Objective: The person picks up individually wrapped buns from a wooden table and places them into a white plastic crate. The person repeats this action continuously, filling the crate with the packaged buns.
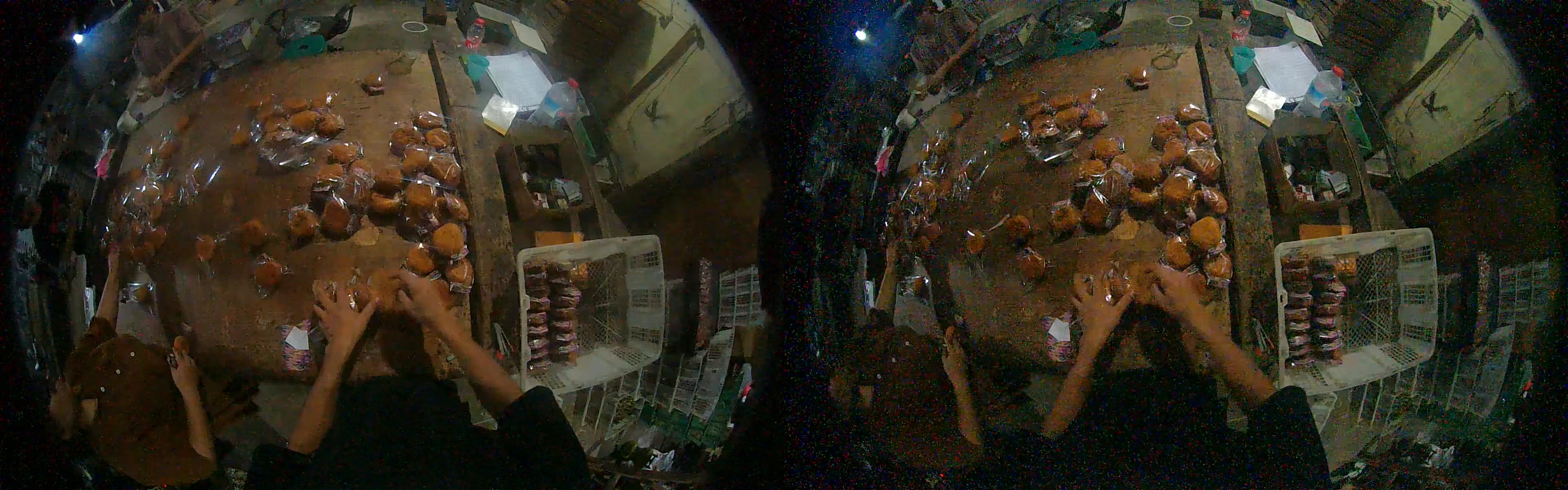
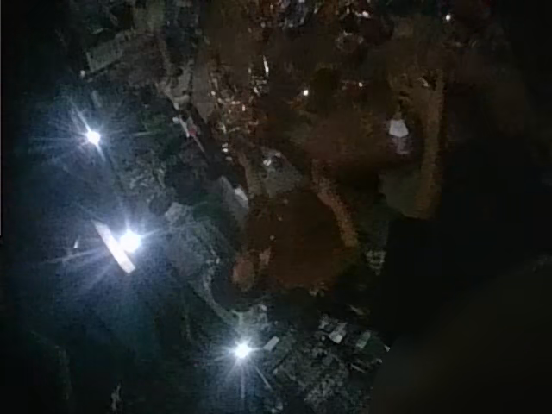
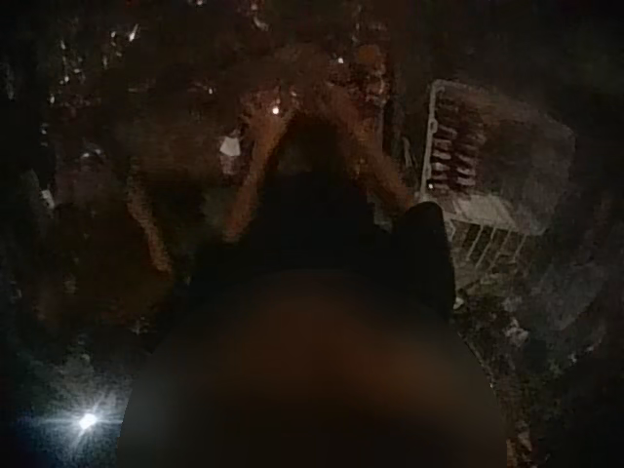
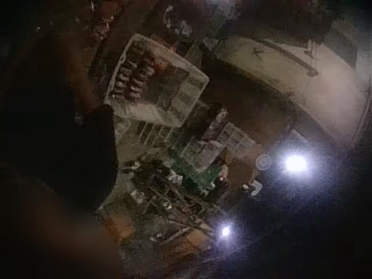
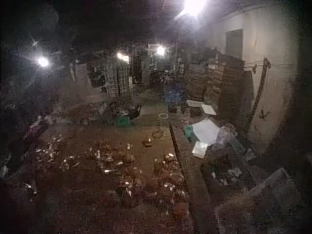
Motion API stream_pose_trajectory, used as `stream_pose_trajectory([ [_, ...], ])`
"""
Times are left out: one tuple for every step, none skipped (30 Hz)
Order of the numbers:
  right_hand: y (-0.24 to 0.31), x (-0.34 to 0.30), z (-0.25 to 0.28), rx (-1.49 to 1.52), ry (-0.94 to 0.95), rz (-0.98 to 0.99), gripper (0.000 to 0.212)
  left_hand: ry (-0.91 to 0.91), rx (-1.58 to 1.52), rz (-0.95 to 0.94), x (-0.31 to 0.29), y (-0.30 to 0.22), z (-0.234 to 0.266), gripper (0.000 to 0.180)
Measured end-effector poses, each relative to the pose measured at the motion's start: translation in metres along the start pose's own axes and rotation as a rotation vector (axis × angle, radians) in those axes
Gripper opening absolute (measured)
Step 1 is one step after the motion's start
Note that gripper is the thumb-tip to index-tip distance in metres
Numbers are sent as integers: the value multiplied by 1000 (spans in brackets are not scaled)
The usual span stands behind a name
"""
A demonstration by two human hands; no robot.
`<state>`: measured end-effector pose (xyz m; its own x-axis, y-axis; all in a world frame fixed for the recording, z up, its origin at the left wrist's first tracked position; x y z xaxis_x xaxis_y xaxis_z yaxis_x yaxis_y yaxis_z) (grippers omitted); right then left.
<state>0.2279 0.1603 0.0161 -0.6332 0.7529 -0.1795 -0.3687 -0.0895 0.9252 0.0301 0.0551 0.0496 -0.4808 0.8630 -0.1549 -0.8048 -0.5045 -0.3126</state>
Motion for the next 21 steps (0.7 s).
stream_pose_trajectory([
  [1,8,13,-259,-27,60,57,31,0,17,1,0,0,104],
  [2,19,26,-541,-3,86,60,-3,-6,10,1,0,4,102],
  [1,28,34,-842,29,62,62,13,-22,21,1,0,6,100],
  [5,31,39,-918,28,104,64,31,-39,34,0,1,8,98],
  [8,33,43,-1013,35,96,65,58,-46,60,-1,2,10,97],
  [12,37,48,-1106,68,63,67,84,-54,87,-2,2,12,95],
  [20,42,53,-1003,-13,87,68,93,-67,112,-3,3,14,94],
  [27,45,59,-894,-66,83,69,99,-64,105,-4,3,16,94],
  [34,48,63,-784,-118,74,70,91,-66,95,-4,3,19,94],
  [41,47,67,-689,-199,142,63,99,-68,86,-5,4,19,94],
  [39,48,66,-541,-190,29,61,76,-61,67,-4,5,20,94],
  [34,45,62,-391,-189,-89,60,70,-49,50,-4,6,19,95],
  [30,42,54,-228,-211,-128,59,66,-38,27,-4,7,17,96],
  [24,37,40,-187,-184,-188,58,44,-25,8,-4,8,15,97],
  [18,31,23,-136,-183,-171,57,23,-16,-19,-3,9,12,98],
  [10,23,5,-101,-186,-171,56,-7,6,-37,-3,8,9,99],
  [7,17,-18,-77,-232,-82,54,-8,-14,-31,-2,7,5,100],
  [1,12,-37,-78,-258,-93,52,-20,-19,-14,-1,6,2,101],
  [2,7,-45,-98,-388,82,48,30,-22,27,-1,4,-3,102],
  [3,1,-51,-129,-498,172,43,-14,40,-65,0,-2,-1,105],
  [6,-3,-51,-178,-588,273,39,-51,28,-101,1,-8,0,105],
])
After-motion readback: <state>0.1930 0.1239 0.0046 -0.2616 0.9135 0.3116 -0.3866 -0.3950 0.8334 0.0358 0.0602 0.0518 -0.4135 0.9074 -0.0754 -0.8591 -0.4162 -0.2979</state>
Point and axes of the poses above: each hand's wrist, its own x-axis towards the middle knuckle, its own z-axis out of the back of the hand, y = z × x, the point moved 4 cm from there along x, towards the middle knuckle, and after that the axes turned 7 degrees about x, right-handed, at the moved point
